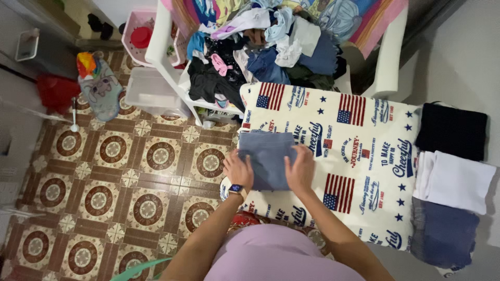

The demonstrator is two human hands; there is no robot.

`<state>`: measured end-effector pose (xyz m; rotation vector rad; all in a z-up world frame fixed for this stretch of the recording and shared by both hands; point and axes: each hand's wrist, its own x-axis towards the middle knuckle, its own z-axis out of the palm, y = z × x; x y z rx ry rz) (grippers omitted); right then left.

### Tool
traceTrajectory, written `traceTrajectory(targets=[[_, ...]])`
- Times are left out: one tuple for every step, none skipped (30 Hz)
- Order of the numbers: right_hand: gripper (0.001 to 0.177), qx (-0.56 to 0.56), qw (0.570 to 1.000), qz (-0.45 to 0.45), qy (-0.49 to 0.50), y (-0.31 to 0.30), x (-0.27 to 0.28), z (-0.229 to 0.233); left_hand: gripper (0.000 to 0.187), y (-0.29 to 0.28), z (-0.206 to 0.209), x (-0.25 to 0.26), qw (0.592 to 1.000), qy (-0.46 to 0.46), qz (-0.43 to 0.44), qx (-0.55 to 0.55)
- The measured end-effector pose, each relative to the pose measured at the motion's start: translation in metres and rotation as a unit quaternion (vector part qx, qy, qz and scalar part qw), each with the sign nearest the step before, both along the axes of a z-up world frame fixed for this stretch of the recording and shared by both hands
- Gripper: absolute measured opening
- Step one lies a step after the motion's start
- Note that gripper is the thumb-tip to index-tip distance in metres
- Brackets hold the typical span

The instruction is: The person folds a white t-shirt with a cartoon graphic, then a pair of blue shorts, and finally a black t-shirt on a patterned table. Each item is smoothed, folded into a compact rectangle, and placed in a growing stack on the right side of the table.

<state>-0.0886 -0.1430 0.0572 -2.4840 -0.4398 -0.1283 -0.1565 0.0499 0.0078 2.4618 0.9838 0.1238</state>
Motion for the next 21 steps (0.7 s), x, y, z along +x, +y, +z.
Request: traceTrajectory(targets=[[0.044,0.013,0.998,0.05,-0.043,0.007,-0.001,0.003,0.054,-0.004,0.002,0.002,0.998,-0.002,-0.058,0.034],[0.042,0.026,0.991,0.099,-0.086,0.015,-0.001,0.004,0.052,-0.008,0.004,0.007,0.991,-0.005,-0.116,0.067],[0.042,0.021,0.988,0.134,-0.076,0.024,0.0,0.003,0.051,-0.01,0.004,0.011,0.98,-0.006,-0.172,0.1],[0.042,0.016,0.983,0.169,-0.066,0.033,0.004,0.0,0.054,-0.011,0.004,0.016,0.972,-0.04,-0.199,0.118],[0.042,0.011,0.977,0.204,-0.057,0.041,0.008,-0.004,0.058,-0.011,0.003,0.023,0.962,-0.075,-0.224,0.136],[0.047,0.013,0.978,0.206,-0.039,0.047,0.011,-0.008,0.062,-0.01,0.003,0.029,0.95,-0.11,-0.25,0.154],[0.051,0.015,0.978,0.207,-0.02,0.054,0.016,-0.013,0.061,-0.006,0.002,0.035,0.947,-0.093,-0.262,0.16],[0.055,0.017,0.978,0.209,-0.002,0.059,0.02,-0.018,0.06,-0.001,0.001,0.043,0.944,-0.075,-0.273,0.166],[0.059,-0.005,0.981,0.195,-0.008,0.061,0.025,-0.023,0.059,0.002,-0.001,0.049,0.941,-0.058,-0.284,0.172],[0.064,-0.028,0.983,0.181,-0.015,0.063,0.03,-0.028,0.059,0.004,-0.003,0.054,0.941,-0.067,-0.293,0.159],[0.069,-0.05,0.985,0.167,-0.02,0.064,0.033,-0.032,0.06,0.008,-0.005,0.057,0.939,-0.076,-0.301,0.146],[0.069,-0.055,0.984,0.166,-0.023,0.063,0.035,-0.036,0.06,0.011,-0.006,0.06,0.938,-0.085,-0.31,0.132],[0.07,-0.061,0.984,0.165,-0.026,0.062,0.035,-0.039,0.06,0.012,-0.009,0.061,0.937,-0.082,-0.314,0.128],[0.07,-0.066,0.984,0.164,-0.029,0.061,0.035,-0.042,0.06,0.013,-0.011,0.062,0.937,-0.08,-0.318,0.124],[0.069,-0.069,0.984,0.16,-0.034,0.061,0.035,-0.045,0.06,0.014,-0.014,0.063,0.936,-0.076,-0.322,0.12],[0.068,-0.071,0.984,0.156,-0.039,0.061,0.034,-0.047,0.06,0.015,-0.016,0.064,0.936,-0.076,-0.323,0.115],[0.067,-0.073,0.985,0.152,-0.044,0.061,0.034,-0.049,0.06,0.015,-0.018,0.064,0.937,-0.075,-0.323,0.109],[0.067,-0.078,0.985,0.15,-0.044,0.061,0.034,-0.05,0.06,0.016,-0.021,0.064,0.938,-0.075,-0.324,0.104],[0.067,-0.083,0.985,0.147,-0.042,0.062,0.033,-0.051,0.06,0.017,-0.024,0.065,0.937,-0.068,-0.327,0.1],[0.066,-0.088,0.985,0.144,-0.041,0.062,0.033,-0.052,0.059,0.017,-0.026,0.065,0.937,-0.062,-0.33,0.097],[0.066,-0.081,0.986,0.141,-0.042,0.062,0.032,-0.053,0.059,0.019,-0.028,0.065,0.937,-0.054,-0.333,0.093]])
